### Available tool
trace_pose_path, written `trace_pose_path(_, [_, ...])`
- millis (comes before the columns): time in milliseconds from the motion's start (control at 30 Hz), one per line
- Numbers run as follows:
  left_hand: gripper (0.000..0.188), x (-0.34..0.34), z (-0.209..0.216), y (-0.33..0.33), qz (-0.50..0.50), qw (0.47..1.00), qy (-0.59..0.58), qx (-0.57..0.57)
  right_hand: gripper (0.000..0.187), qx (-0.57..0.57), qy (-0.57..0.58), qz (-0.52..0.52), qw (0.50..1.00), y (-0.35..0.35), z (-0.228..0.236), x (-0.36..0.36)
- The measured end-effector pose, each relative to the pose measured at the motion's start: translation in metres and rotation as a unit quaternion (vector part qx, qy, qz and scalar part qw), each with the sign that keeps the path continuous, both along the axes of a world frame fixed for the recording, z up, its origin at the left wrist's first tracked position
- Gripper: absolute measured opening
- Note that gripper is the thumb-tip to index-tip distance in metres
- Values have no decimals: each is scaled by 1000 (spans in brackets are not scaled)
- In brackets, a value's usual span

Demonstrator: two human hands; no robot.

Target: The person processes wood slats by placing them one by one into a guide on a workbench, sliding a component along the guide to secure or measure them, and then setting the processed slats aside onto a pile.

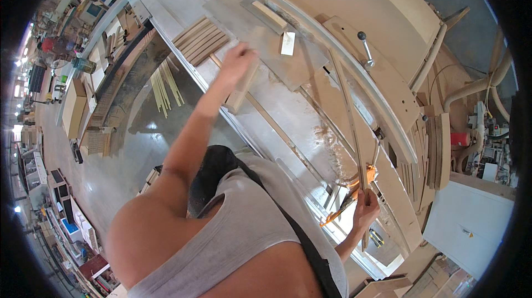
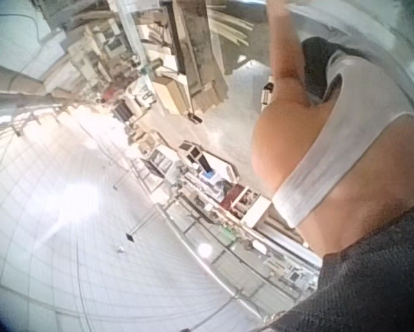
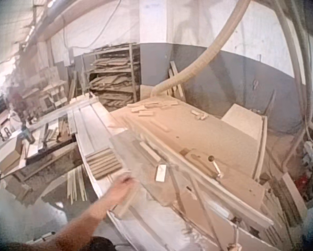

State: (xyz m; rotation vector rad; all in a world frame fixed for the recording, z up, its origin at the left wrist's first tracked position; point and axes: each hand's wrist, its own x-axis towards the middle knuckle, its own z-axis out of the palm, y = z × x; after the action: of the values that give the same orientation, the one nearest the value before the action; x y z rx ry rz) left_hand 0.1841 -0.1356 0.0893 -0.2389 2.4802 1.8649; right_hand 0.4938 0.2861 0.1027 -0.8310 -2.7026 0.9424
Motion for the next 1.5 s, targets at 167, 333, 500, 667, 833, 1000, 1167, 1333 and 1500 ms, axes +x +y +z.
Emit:
trace_pose_path(167, [16,-35,-74,144,15,980,-124,157,23,20,-17,-17,1000,26,-3,2])
trace_pose_path(333, [19,-117,-165,211,249,962,-27,110,24,34,-7,-12,999,37,4,9])
trace_pose_path(500, [41,-147,-171,199,226,971,-67,34,24,10,-38,-20,999,50,-5,23])
trace_pose_path(667, [53,-103,-122,207,118,987,-57,92,31,-42,9,-42,998,50,-27,32])
trace_pose_path(833, [49,-92,-77,229,125,965,-90,212,25,8,-41,-22,999,57,-17,18])
trace_pose_path(1000, [45,-117,-118,222,142,961,-25,236,23,84,-102,8,991,74,2,1])
trace_pose_path(1167, [48,-137,-130,202,156,938,-47,305,25,117,-62,19,991,86,6,-22])
trace_pose_path(1333, [47,-139,-96,182,160,941,-69,291,31,134,-96,55,985,84,12,-69])
trace_pose_path(1500, [49,-127,-80,173,117,944,-87,295,26,175,-70,96,977,77,13,-111])
